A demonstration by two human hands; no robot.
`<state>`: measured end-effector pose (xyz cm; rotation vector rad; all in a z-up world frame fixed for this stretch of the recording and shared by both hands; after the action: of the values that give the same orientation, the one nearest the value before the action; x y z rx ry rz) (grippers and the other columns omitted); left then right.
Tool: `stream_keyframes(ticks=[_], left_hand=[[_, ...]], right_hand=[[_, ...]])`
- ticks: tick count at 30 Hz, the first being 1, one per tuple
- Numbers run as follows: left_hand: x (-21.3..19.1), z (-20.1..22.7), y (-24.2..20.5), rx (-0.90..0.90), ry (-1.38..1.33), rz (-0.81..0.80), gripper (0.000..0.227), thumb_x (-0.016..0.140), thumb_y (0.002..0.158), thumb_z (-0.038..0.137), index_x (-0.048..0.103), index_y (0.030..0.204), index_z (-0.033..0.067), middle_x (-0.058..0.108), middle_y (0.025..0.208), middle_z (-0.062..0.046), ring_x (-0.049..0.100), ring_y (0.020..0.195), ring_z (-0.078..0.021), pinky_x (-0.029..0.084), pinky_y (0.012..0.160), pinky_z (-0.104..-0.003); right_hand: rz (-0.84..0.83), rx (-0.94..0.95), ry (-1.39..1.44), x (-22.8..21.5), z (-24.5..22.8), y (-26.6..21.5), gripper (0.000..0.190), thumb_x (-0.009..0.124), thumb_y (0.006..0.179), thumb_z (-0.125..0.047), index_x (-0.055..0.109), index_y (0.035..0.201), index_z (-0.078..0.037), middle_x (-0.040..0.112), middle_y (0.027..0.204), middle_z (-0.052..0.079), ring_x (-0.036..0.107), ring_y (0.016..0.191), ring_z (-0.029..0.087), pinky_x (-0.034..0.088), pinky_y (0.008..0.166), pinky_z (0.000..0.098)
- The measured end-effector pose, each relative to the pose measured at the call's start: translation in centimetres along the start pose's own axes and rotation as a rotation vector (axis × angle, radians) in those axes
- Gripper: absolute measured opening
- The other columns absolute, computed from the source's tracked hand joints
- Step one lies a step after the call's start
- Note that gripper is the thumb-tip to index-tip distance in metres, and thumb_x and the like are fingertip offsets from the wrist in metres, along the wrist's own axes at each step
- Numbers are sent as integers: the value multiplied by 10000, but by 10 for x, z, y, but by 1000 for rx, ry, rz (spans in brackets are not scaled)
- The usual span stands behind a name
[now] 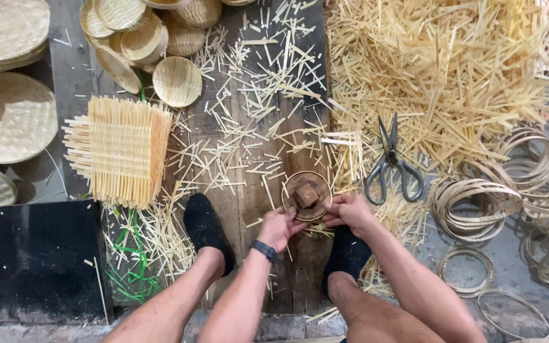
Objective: The person weaves thin bamboo strips into small bowl shapes using a circular frame. They repeatedly place the frame over a woven mat, tuck the edges, and trim excess strips with scissors. Finished bowls are stacked nearby.
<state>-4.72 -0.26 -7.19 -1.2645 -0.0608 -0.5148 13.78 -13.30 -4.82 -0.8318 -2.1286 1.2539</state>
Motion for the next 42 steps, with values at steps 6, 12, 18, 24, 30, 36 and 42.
stream_keyframes(ticks=[6, 12, 18, 24, 30, 36, 42], left_hand=[[11, -14, 15, 166, 101, 167, 172, 597, 989, 69, 691, 1084, -39, 758, 970, -140, 763, 802, -257, 652, 726, -410], [13, 51, -29, 710, 993, 175, 285, 692, 921, 228, 781, 1115, 40, 758, 788, -117, 646, 659, -183, 542, 603, -371], [70, 72, -64, 951, 869, 91, 628, 654, 910, 580, 682, 1103, -16, 749, 881, -142, 719, 779, -227, 594, 695, -364], [87, 74, -59, 877, 853, 184, 673, 467, 975, 653, 745, 1194, 80, 778, 912, -197, 784, 872, -283, 607, 743, -375], [65, 62, -17, 1007, 846, 71, 650, 462, 1005, 656, 766, 1065, 85, 764, 812, -144, 769, 772, -260, 604, 681, -360], [6, 107, 28, 621, 899, 256, 703, 505, 996, 670, 729, 789, 36, 696, 683, -125, 678, 616, -237, 525, 561, -367], [51, 287, -33, 898, -234, -294, 857, 579, 879, 681, 554, 1386, -10, 705, 1304, -133, 734, 1148, -184, 604, 1004, -355]], right_hand=[[129, -29, -128, 5, 11, 12, 246, 741, 931, -131, 671, 1027, 85, 720, 777, 206, 695, 614, 281, 581, 532, 369], [180, -158, -313, 3, -16, -30, 477, 667, 1003, -393, 720, 1047, 79, 711, 799, 178, 658, 621, 214, 541, 517, 329], [107, -439, -455, 37, -41, -50, 582, 732, 862, -444, 642, 1093, 83, 753, 826, 149, 730, 678, 213, 591, 579, 334], [131, -483, -681, 44, -38, -45, 501, 745, 832, -411, 679, 1048, 37, 755, 807, 163, 746, 678, 231, 591, 665, 379], [100, -550, -626, 34, -25, -32, 439, 695, 875, -391, 709, 1034, 18, 758, 744, 118, 689, 637, 179, 551, 608, 339], [-189, -564, -116, -1, -9, -36, 453, 592, 976, -395, 639, 1028, 52, 532, 685, 28, 494, 519, 125, 343, 444, 265], [-115, -497, 8, -4, -10, -43, 422, 545, 954, -362, 648, 1084, 27, 589, 663, 48, 474, 500, 98, 326, 429, 233]])
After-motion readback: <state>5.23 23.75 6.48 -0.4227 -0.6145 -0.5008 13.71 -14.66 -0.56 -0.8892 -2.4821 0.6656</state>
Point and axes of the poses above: each hand's wrist, its own y-axis towards the middle knuckle, its own x-axis out of the palm, z = x × y, the point moved 3 cm from there along y, towards the middle knuckle
